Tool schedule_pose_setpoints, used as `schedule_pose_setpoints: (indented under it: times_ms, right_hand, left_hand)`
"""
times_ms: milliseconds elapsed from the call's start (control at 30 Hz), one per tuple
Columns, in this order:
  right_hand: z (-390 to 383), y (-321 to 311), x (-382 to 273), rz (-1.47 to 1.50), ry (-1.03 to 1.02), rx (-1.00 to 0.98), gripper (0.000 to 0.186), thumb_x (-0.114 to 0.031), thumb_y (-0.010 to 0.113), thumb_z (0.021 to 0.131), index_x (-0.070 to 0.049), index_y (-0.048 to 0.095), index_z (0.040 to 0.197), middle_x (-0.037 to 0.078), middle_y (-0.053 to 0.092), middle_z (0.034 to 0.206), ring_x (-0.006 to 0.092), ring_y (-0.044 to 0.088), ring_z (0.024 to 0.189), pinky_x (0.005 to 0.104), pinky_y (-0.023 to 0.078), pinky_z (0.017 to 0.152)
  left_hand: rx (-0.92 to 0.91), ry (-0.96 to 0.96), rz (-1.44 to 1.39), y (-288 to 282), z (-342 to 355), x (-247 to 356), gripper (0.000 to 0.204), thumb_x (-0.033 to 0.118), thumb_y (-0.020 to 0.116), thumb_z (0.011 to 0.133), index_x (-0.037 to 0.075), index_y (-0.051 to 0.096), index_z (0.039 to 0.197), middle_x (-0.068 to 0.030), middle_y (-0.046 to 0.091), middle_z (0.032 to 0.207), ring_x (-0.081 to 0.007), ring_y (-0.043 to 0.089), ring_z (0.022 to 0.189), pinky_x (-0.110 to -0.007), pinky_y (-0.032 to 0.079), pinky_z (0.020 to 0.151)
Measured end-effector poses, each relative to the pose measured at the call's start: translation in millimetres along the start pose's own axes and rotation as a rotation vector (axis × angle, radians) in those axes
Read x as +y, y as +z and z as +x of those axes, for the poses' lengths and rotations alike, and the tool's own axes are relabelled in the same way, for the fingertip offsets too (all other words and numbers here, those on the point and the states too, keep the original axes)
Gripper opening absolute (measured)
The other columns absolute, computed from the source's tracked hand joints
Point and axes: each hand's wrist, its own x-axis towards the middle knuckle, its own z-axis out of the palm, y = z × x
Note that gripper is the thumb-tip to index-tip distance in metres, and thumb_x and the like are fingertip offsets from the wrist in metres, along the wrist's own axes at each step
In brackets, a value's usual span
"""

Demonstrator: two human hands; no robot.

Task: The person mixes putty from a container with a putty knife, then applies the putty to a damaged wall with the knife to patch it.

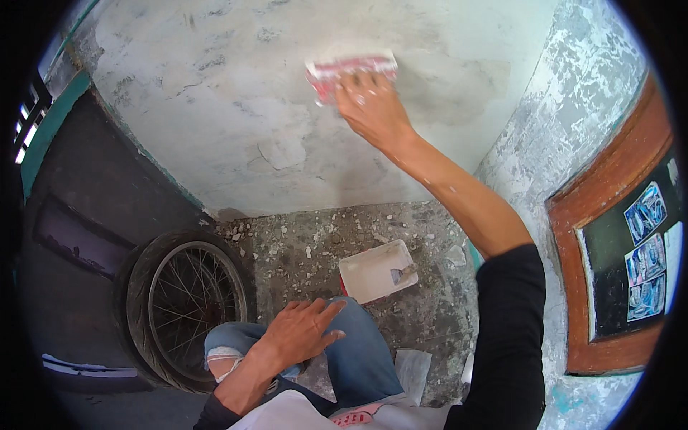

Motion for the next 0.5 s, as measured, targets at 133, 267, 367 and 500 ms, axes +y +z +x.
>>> schedule_pose_setpoints:
  times_ms: [133,267,367,500]
  right_hand:
    - [-18.8,-36.6,54.2,-0.023,0.015,0.000,0.046,-0.010,0.063,0.086,-0.006,0.066,0.132,0.007,0.070,0.119,0.0197,0.066,0.096,0.0327,0.052,0.072]
    - [8.3,-34.0,102.5,-0.263,0.014,0.113,0.047,-0.010,0.061,0.089,-0.007,0.064,0.135,0.005,0.069,0.122,0.0181,0.066,0.101,0.0333,0.051,0.074]
    - [21.4,-10.7,105.3,-0.324,-0.099,0.059,0.047,-0.012,0.060,0.090,-0.006,0.064,0.136,0.006,0.068,0.124,0.0206,0.066,0.105,0.0346,0.053,0.079]
    - [-26.0,34.9,89.5,-0.347,-0.124,-0.007,0.045,-0.012,0.059,0.090,-0.006,0.064,0.135,0.008,0.067,0.127,0.0291,0.065,0.110,0.0394,0.055,0.089]
  left_hand:
    - [0.005,-0.021,-0.025,-8.4,-5.4,0.1,0.058,0.040,0.065,0.098,0.010,0.051,0.145,-0.0149,0.065,0.111,-0.0355,0.067,0.104,-0.047,0.048,0.100]
    - [-0.022,-0.023,-0.028,-9.8,-0.8,-1.8,0.058,0.041,0.066,0.098,0.010,0.052,0.144,-0.0153,0.065,0.110,-0.0357,0.067,0.104,-0.047,0.048,0.099]
    - [-0.045,0.001,-0.015,-6.8,3.1,-1.6,0.058,0.041,0.066,0.097,0.009,0.052,0.144,-0.0155,0.065,0.109,-0.0354,0.068,0.104,-0.046,0.049,0.097]
    - [-0.007,0.031,-0.012,-9.4,0.0,0.3,0.059,0.041,0.066,0.097,0.009,0.052,0.144,-0.0156,0.065,0.108,-0.0352,0.068,0.103,-0.046,0.049,0.097]
